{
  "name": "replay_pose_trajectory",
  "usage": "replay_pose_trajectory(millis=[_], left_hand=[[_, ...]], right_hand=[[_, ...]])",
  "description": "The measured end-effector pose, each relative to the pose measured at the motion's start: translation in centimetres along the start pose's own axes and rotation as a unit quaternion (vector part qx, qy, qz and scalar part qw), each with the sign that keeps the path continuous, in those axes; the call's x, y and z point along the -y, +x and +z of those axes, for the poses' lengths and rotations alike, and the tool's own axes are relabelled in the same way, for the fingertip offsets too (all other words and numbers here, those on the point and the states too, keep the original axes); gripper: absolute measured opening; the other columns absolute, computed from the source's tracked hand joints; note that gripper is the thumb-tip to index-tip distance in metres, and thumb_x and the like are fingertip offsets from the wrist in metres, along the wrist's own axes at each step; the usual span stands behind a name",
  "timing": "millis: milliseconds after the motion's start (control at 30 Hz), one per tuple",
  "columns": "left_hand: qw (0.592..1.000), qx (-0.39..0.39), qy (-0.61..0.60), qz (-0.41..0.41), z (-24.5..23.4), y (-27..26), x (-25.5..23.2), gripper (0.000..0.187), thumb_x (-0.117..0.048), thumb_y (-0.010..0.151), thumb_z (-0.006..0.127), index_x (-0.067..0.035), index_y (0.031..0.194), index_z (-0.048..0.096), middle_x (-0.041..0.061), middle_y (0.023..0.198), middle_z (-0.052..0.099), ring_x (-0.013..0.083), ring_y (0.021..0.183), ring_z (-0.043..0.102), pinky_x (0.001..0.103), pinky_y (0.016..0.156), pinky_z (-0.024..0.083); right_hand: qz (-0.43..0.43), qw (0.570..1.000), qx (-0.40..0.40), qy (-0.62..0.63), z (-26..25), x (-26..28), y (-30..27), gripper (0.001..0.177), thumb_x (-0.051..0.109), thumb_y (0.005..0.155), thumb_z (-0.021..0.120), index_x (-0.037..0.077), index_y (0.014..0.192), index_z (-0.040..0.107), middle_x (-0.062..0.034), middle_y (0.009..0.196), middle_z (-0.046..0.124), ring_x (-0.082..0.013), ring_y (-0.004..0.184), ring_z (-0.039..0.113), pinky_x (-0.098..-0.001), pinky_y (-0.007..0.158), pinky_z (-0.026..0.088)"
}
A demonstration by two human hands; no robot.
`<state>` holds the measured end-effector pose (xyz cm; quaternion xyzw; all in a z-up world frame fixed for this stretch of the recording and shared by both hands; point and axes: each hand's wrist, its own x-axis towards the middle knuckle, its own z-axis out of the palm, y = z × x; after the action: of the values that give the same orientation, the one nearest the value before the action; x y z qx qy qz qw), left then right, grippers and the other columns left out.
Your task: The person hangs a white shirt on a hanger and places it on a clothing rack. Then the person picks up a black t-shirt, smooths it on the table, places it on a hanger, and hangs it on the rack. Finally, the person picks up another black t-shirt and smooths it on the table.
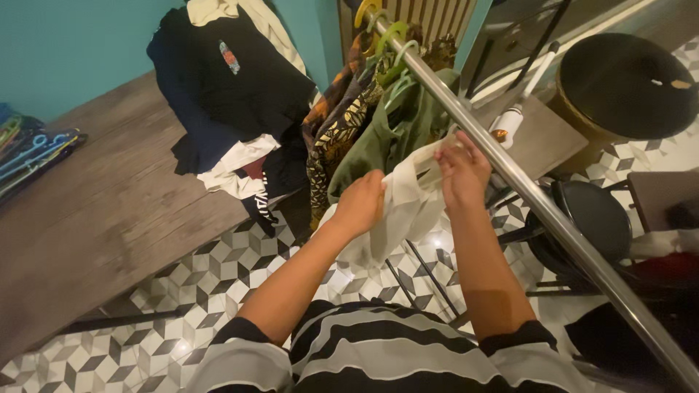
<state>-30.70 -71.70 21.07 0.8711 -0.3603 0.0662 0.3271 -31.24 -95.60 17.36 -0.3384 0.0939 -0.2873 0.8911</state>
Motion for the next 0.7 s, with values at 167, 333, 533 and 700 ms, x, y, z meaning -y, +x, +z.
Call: replay_pose_trajectory(millis=[167, 333, 533, 700], left_hand=[[0.999, -0.036, 0.016, 0.011, -1.5, 2.3, -2.0, 0.013, -0.014, 0.101, 0.052, -0.002, 0.103, 0.047, 0.023, 0.098, 0.063, 0.047, 0.09, 0.062, 0.059, 0.075, 0.047], [0.998, -0.06, 0.011, 0.002, -3.1, 3.3, -2.8, 0.013, -0.014, 0.101, 0.052, -0.002, 0.103, 0.047, 0.024, 0.098, 0.063, 0.048, 0.09, 0.062, 0.058, 0.075, 0.048], [0.998, -0.062, -0.014, -0.019, -3.8, 3.3, -2.5, 0.016, -0.018, 0.104, 0.05, -0.003, 0.107, 0.049, 0.024, 0.102, 0.064, 0.0484, 0.091, 0.062, 0.057, 0.075, 0.048], [0.999, -0.047, 0.005, -0.014, -4.4, 3.6, -1.9, 0.015, -0.018, 0.103, 0.051, -0.003, 0.106, 0.05, 0.022, 0.101, 0.065, 0.0466, 0.092, 0.063, 0.056, 0.077, 0.049]], right_hand=[[0.01, 0.998, -0.023, 0.062, 2.4, 2.0, 1.6, 0.031, -0.003, 0.096, 0.067, 0.001, 0.125, 0.057, -0.0124, 0.107, 0.066, -0.0247, 0.094, 0.069, -0.0392, 0.088, 0.062], [-0.004, 0.999, 0.035, 0.008, 5.2, 3.6, 1.5, 0.024, 0.006, 0.102, 0.066, 0.0, 0.125, 0.065, -0.0143, 0.118, 0.069, -0.0237, 0.104, 0.072, -0.0372, 0.098, 0.058], [-0.038, 0.987, 0.157, 0.021, 4.7, 1.6, 3.2, 0.027, 0.003, 0.103, 0.066, 0.001, 0.13, 0.061, -0.0155, 0.122, 0.066, -0.026, 0.111, 0.069, -0.0404, 0.104, 0.058], [-0.003, 0.984, 0.176, 0.035, 3.5, -1.2, 4.8, 0.036, -0.004, 0.102, 0.066, -0.004, 0.135, 0.055, -0.0152, 0.131, 0.063, -0.0274, 0.127, 0.064, -0.0414, 0.114, 0.048]])
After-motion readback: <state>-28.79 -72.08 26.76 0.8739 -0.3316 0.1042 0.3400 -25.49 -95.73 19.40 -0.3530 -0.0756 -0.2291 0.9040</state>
